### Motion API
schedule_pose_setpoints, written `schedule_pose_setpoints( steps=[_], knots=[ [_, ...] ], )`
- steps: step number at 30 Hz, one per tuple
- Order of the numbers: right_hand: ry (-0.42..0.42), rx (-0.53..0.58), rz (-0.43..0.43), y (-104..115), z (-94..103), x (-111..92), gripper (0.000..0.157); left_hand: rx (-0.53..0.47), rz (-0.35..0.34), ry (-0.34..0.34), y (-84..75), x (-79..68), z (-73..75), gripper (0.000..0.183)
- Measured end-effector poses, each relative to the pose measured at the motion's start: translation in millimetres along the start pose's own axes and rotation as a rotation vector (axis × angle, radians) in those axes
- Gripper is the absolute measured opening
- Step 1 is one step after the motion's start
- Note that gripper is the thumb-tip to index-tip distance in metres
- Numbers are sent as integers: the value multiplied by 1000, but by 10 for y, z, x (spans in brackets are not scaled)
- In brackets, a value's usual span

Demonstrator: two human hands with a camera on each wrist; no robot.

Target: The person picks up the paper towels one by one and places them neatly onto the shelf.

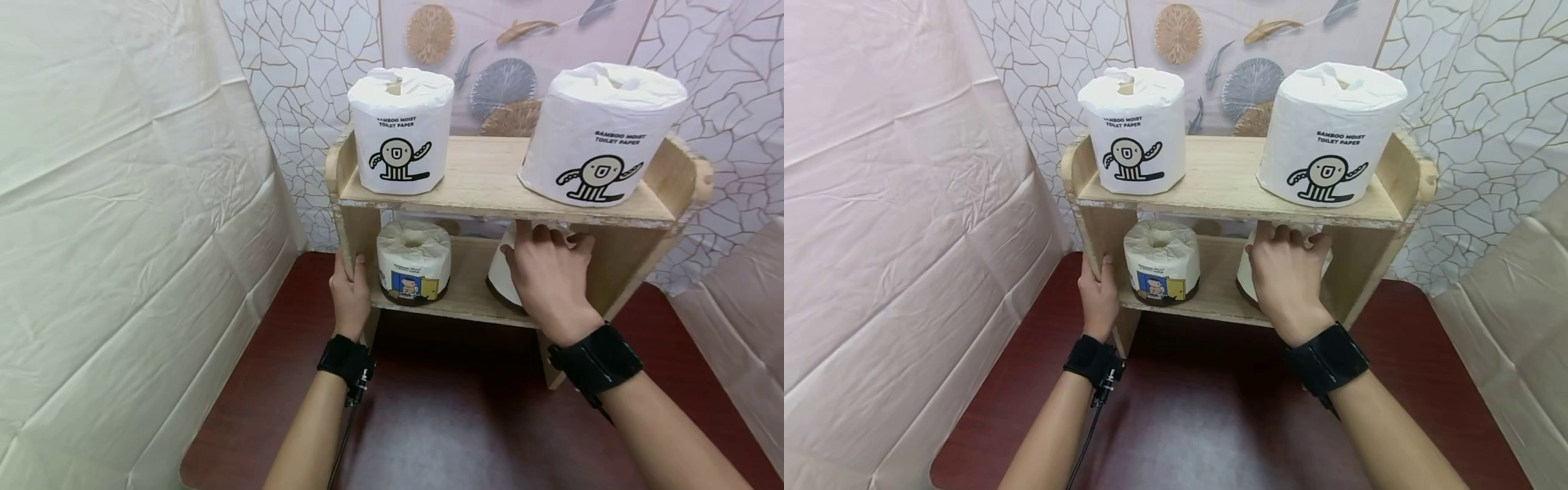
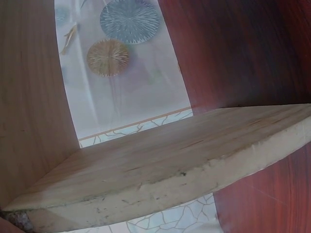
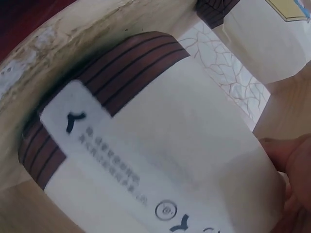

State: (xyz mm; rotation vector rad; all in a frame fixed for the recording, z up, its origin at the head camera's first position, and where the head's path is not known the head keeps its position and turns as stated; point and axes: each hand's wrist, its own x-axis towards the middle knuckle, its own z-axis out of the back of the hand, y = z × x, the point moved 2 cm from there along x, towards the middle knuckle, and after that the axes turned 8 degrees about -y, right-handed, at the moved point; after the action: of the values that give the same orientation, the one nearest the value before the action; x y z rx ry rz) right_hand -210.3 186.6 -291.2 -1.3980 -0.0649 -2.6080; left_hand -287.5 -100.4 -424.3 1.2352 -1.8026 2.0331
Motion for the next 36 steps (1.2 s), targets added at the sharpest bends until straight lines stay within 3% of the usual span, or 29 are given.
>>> schedule_pose_setpoints(
  steps=[8, 15, 36],
  knots=[
    [48, 24, 7, -63, 108, -26, 42, -6, 44, 12, -11, -17, -8, 45],
    [48, 57, 37, -131, 125, -88, 42, -33, 41, 27, -11, -25, -30, 48],
    [-35, 183, 256, -288, 149, -201, 37, -23, 52, -4, 1, -13, -3, 45]
  ],
)
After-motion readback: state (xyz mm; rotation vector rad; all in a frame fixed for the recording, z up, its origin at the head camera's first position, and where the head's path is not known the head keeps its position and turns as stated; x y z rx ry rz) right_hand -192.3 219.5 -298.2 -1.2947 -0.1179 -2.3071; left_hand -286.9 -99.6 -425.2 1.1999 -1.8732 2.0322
